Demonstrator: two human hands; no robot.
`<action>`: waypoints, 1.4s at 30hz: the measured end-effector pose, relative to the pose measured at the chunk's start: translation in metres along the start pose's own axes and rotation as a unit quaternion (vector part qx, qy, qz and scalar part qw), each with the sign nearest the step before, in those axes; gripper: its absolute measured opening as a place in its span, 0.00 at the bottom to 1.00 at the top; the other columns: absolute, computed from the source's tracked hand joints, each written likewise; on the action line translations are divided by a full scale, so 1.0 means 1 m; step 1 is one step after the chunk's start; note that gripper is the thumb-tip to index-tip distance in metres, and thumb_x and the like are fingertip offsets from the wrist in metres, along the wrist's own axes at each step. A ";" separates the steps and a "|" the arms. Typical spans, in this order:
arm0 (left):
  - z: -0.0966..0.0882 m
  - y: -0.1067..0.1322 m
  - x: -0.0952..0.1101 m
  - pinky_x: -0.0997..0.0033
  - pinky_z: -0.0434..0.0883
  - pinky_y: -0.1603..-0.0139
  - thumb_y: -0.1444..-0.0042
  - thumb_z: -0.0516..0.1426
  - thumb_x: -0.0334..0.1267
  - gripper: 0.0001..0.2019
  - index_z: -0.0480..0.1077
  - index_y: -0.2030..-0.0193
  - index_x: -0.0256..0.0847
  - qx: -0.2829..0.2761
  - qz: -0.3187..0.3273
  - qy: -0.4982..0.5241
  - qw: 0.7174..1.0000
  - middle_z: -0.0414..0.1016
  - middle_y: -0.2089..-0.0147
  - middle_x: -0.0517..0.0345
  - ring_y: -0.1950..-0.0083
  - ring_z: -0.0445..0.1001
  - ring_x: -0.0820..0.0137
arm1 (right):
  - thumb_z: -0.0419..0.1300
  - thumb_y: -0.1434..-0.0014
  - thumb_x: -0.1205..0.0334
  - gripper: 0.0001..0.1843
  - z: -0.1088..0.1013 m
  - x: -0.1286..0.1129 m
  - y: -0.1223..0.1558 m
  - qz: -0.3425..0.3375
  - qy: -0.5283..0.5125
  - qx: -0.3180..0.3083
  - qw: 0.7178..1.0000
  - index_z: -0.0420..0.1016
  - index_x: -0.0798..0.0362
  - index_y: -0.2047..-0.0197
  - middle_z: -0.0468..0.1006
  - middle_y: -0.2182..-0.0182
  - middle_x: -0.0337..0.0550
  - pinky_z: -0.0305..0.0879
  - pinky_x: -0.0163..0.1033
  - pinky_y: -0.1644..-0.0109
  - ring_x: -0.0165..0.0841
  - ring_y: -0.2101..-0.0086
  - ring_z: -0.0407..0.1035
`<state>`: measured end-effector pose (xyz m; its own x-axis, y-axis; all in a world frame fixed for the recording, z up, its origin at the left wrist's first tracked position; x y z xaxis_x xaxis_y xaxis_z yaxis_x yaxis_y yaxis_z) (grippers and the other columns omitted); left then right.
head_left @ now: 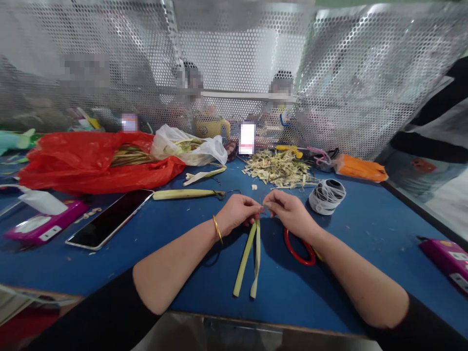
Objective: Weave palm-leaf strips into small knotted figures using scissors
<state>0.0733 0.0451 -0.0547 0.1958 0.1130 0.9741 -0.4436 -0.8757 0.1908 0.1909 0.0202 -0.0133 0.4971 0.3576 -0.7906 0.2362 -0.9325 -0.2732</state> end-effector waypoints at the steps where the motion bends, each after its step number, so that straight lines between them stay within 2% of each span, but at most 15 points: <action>1: 0.001 0.000 0.000 0.81 0.61 0.81 0.50 0.58 0.35 0.08 0.71 0.77 0.35 -0.009 0.006 -0.015 1.000 0.70 0.80 0.61 0.81 0.64 0.80 | 0.53 0.42 0.65 0.06 0.000 -0.001 0.000 -0.006 0.011 0.002 1.000 0.67 0.52 0.70 0.68 0.78 0.34 0.58 0.33 0.71 0.28 0.76 0.63; 8: 0.009 0.000 -0.001 0.81 0.59 0.80 0.51 0.57 0.35 0.07 0.72 0.75 0.34 -0.069 0.017 -0.068 0.995 0.70 0.78 0.61 0.79 0.65 0.79 | 0.52 0.43 0.70 0.07 0.001 0.001 0.002 -0.017 0.074 0.012 0.997 0.68 0.52 0.70 0.71 0.76 0.36 0.58 0.33 0.69 0.28 0.74 0.65; 13: 0.011 0.002 0.002 0.81 0.59 0.78 0.50 0.55 0.35 0.09 0.75 0.68 0.34 -0.115 0.029 -0.066 0.991 0.72 0.75 0.60 0.78 0.65 0.79 | 0.52 0.43 0.69 0.07 -0.003 -0.002 0.001 -0.033 0.143 0.039 0.988 0.69 0.52 0.69 0.73 0.73 0.38 0.57 0.33 0.67 0.30 0.71 0.65; 16: 0.013 0.003 0.003 0.81 0.61 0.77 0.52 0.57 0.37 0.09 0.76 0.67 0.34 -0.139 0.032 -0.063 0.988 0.72 0.74 0.59 0.76 0.66 0.78 | 0.53 0.43 0.69 0.07 -0.004 -0.002 0.001 -0.040 0.160 0.046 0.985 0.69 0.52 0.70 0.74 0.72 0.40 0.58 0.34 0.66 0.31 0.70 0.66; 18: 0.013 0.003 0.003 0.80 0.61 0.77 0.53 0.60 0.40 0.09 0.76 0.70 0.35 -0.130 0.035 -0.067 0.989 0.72 0.76 0.59 0.76 0.66 0.78 | 0.53 0.43 0.69 0.07 -0.002 -0.001 0.001 -0.041 0.160 0.039 0.985 0.69 0.52 0.71 0.74 0.72 0.40 0.59 0.34 0.65 0.31 0.69 0.67; 21: 0.008 0.001 0.001 0.80 0.60 0.78 0.52 0.60 0.42 0.10 0.75 0.73 0.35 -0.081 0.029 -0.056 0.995 0.69 0.79 0.61 0.78 0.64 0.79 | 0.53 0.43 0.68 0.08 -0.002 0.000 0.001 -0.045 0.141 0.043 0.988 0.73 0.52 0.67 0.76 0.68 0.42 0.61 0.35 0.63 0.32 0.67 0.69; 24: 0.006 0.000 -0.001 0.80 0.58 0.79 0.52 0.60 0.41 0.10 0.76 0.72 0.35 -0.059 0.014 -0.020 0.998 0.68 0.79 0.62 0.79 0.63 0.80 | 0.53 0.42 0.66 0.11 -0.017 0.000 0.002 -0.035 0.133 0.111 0.984 0.74 0.52 0.59 0.75 0.60 0.45 0.62 0.37 0.60 0.33 0.66 0.70; 26: 0.005 0.000 -0.002 0.81 0.57 0.79 0.52 0.60 0.41 0.10 0.76 0.71 0.35 -0.060 0.007 0.006 0.998 0.69 0.78 0.62 0.78 0.63 0.80 | 0.54 0.41 0.62 0.09 -0.025 -0.002 0.003 -0.020 0.155 0.137 0.978 0.75 0.52 0.63 0.75 0.64 0.44 0.61 0.37 0.62 0.33 0.67 0.69; 27: 0.004 0.000 -0.002 0.81 0.57 0.79 0.52 0.60 0.41 0.09 0.76 0.71 0.35 -0.061 0.004 0.017 0.998 0.69 0.78 0.61 0.78 0.63 0.81 | 0.54 0.41 0.60 0.09 -0.027 -0.003 0.002 -0.010 0.165 0.128 0.978 0.74 0.52 0.67 0.75 0.68 0.43 0.60 0.36 0.63 0.33 0.68 0.68; 29: 0.003 0.000 -0.002 0.81 0.57 0.79 0.52 0.61 0.39 0.08 0.75 0.71 0.35 -0.058 -0.001 0.034 0.998 0.70 0.77 0.61 0.78 0.64 0.81 | 0.56 0.42 0.57 0.13 -0.022 -0.002 0.001 0.021 0.170 0.068 0.983 0.72 0.52 0.74 0.72 0.76 0.39 0.57 0.35 0.68 0.32 0.72 0.65; 32: 0.002 -0.001 -0.003 0.81 0.57 0.79 0.53 0.61 0.39 0.08 0.74 0.72 0.35 -0.049 -0.006 0.051 0.997 0.69 0.78 0.62 0.78 0.63 0.81 | 0.59 0.46 0.52 0.14 -0.011 0.006 0.003 0.083 0.150 -0.020 0.985 0.73 0.53 0.75 0.71 0.80 0.36 0.54 0.34 0.73 0.29 0.77 0.62; 35: 0.002 -0.002 -0.003 0.80 0.57 0.79 0.53 0.61 0.38 0.08 0.73 0.71 0.34 -0.049 -0.007 0.057 0.997 0.69 0.79 0.62 0.78 0.63 0.81 | 0.63 0.51 0.50 0.14 -0.004 0.016 0.005 0.128 0.104 -0.040 0.985 0.77 0.53 0.72 0.74 0.78 0.37 0.55 0.33 0.72 0.29 0.76 0.64; 38: 0.002 -0.002 -0.004 0.80 0.56 0.79 0.53 0.62 0.39 0.08 0.74 0.71 0.35 -0.052 -0.008 0.063 0.997 0.69 0.78 0.62 0.79 0.62 0.81 | 0.64 0.54 0.52 0.13 0.005 0.023 0.005 0.149 0.019 -0.062 0.987 0.78 0.55 0.71 0.75 0.77 0.38 0.56 0.34 0.71 0.29 0.75 0.64; 42: 0.001 -0.003 -0.005 0.80 0.55 0.79 0.53 0.62 0.40 0.09 0.74 0.71 0.35 -0.055 -0.006 0.068 0.996 0.69 0.78 0.62 0.79 0.62 0.82 | 0.64 0.55 0.55 0.11 0.010 0.027 0.006 0.190 -0.038 -0.060 0.979 0.75 0.56 0.77 0.67 0.84 0.34 0.51 0.33 0.75 0.26 0.80 0.57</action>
<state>0.0749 0.0462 -0.0598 0.0846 0.1933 0.9775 -0.5363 -0.8180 0.2082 0.1971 0.0234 -0.0420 0.5057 -0.0221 -0.8624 0.1445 -0.9834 0.1100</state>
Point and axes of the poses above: each hand's wrist, its own y-axis away from the middle knuckle, its own z-axis out of the palm, x = y × z, the point moved 7 cm from there along -y, towards the middle knuckle
